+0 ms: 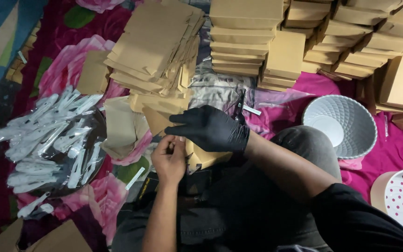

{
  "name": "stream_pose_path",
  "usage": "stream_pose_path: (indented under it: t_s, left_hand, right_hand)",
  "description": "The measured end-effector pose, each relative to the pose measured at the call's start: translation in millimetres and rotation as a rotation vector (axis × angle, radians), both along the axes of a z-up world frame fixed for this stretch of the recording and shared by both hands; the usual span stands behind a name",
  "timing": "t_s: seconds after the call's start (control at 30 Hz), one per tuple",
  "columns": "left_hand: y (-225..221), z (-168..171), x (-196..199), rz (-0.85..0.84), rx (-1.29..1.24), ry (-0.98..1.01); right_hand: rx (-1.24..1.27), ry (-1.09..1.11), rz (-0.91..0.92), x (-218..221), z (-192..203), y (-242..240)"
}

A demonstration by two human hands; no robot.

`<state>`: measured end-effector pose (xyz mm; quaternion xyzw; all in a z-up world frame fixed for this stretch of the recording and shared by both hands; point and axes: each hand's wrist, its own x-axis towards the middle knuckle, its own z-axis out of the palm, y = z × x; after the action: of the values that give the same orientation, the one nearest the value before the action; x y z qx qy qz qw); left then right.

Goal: Folding flat cardboard templates into small boxes manually on the floor.

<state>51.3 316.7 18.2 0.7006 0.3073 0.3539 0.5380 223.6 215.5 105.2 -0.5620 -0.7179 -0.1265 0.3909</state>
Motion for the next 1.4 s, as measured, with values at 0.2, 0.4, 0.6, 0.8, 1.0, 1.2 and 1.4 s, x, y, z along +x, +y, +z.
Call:
stream_pose_path:
  t_s: [0.2, 0.4, 0.6, 0.8, 1.0, 1.2, 1.4]
  left_hand:
    - [-6, 23, 1, -0.033, -0.010, -0.054]
    - [-6, 26, -1, -0.049, 0.049, -0.035]
    - [1, 25, -1, 0.037, 0.032, -0.052]
    - [8, 21, -3, 0.057, -0.058, -0.137]
    - [6, 30, -3, 0.005, -0.110, -0.092]
    - [4, 35, -6, -0.022, -0.176, -0.063]
    - [9, 16, -2, -0.073, -0.227, -0.082]
  right_hand:
    - [-0.025, -0.006, -0.036, -3, 4, 1]
    - [-0.001, 0.068, -0.065, 3, -16, 0]
    - [-0.011, 0.152, -0.251, -11, 3, -4]
    - [-0.097, 0.670, -0.227, -27, -7, -2]
    - [-0.123, 0.862, -0.202, -34, 3, -2]
    - [-0.216, 1.052, -0.181, -32, 4, -3]
    - [-0.187, 0.978, -0.201, -34, 1, -4]
